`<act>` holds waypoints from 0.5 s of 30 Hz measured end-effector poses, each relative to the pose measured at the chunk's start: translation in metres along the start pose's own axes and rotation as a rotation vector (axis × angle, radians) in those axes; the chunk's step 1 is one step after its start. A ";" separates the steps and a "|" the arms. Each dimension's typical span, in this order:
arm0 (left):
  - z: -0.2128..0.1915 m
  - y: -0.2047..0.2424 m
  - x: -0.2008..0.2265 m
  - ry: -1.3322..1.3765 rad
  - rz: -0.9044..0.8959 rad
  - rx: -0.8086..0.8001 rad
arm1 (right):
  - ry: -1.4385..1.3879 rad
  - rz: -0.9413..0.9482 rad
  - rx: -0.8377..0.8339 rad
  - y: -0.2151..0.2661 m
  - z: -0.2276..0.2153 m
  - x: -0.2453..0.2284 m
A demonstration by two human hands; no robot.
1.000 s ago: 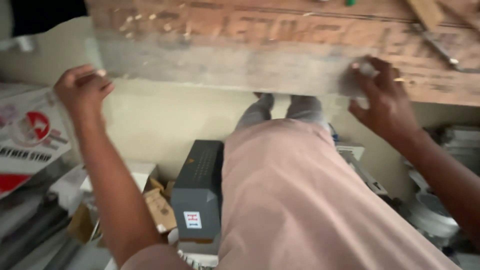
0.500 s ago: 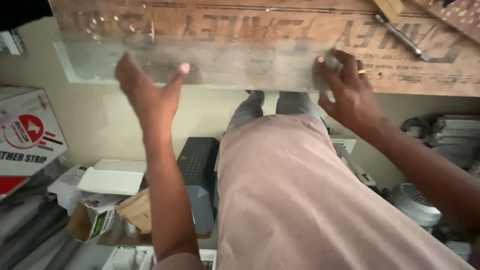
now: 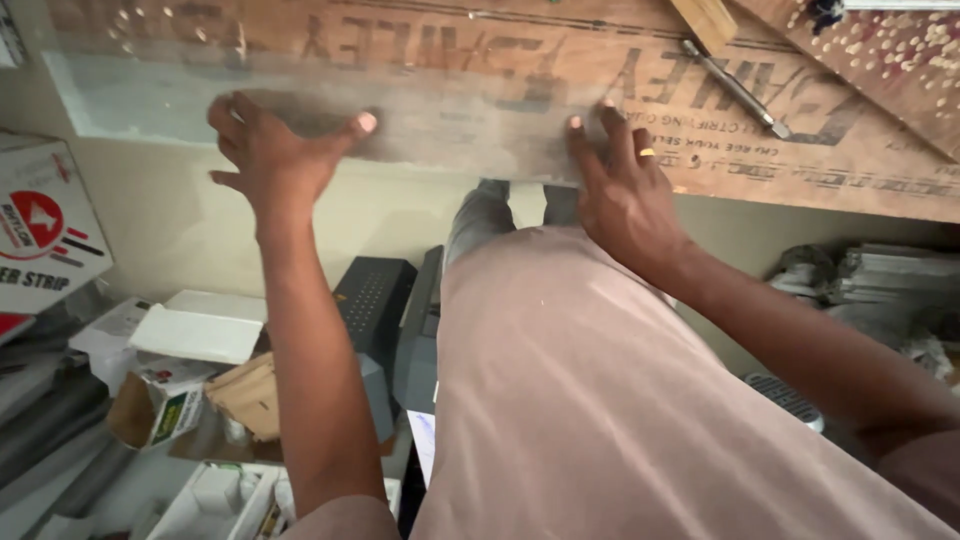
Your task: The person picks up a glass pane, marks it, and scores it with a cutter before snapping it by hand. They then repeat the process and slide the cut glass panes into the slots of a white window frame.
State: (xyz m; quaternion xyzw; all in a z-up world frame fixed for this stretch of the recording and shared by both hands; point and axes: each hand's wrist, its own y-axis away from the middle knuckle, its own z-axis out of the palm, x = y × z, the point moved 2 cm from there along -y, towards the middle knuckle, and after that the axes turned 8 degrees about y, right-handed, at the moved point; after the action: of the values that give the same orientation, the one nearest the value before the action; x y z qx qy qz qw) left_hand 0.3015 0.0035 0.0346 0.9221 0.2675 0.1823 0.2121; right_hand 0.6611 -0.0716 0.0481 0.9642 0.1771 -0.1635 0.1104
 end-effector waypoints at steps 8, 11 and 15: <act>0.009 -0.008 -0.008 0.052 -0.018 0.037 | 0.012 -0.083 -0.019 -0.003 -0.014 0.008; 0.024 -0.017 -0.021 0.077 -0.027 0.043 | -0.066 -0.029 -0.119 0.001 -0.032 0.047; 0.029 -0.024 -0.045 0.040 0.150 0.172 | 0.062 -0.119 -0.047 0.019 -0.050 0.146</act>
State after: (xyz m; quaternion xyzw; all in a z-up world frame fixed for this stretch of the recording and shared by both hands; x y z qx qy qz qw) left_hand 0.2693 -0.0119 -0.0116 0.9505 0.2167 0.1923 0.1124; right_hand 0.8113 -0.0304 0.0450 0.9537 0.2412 -0.1356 0.1176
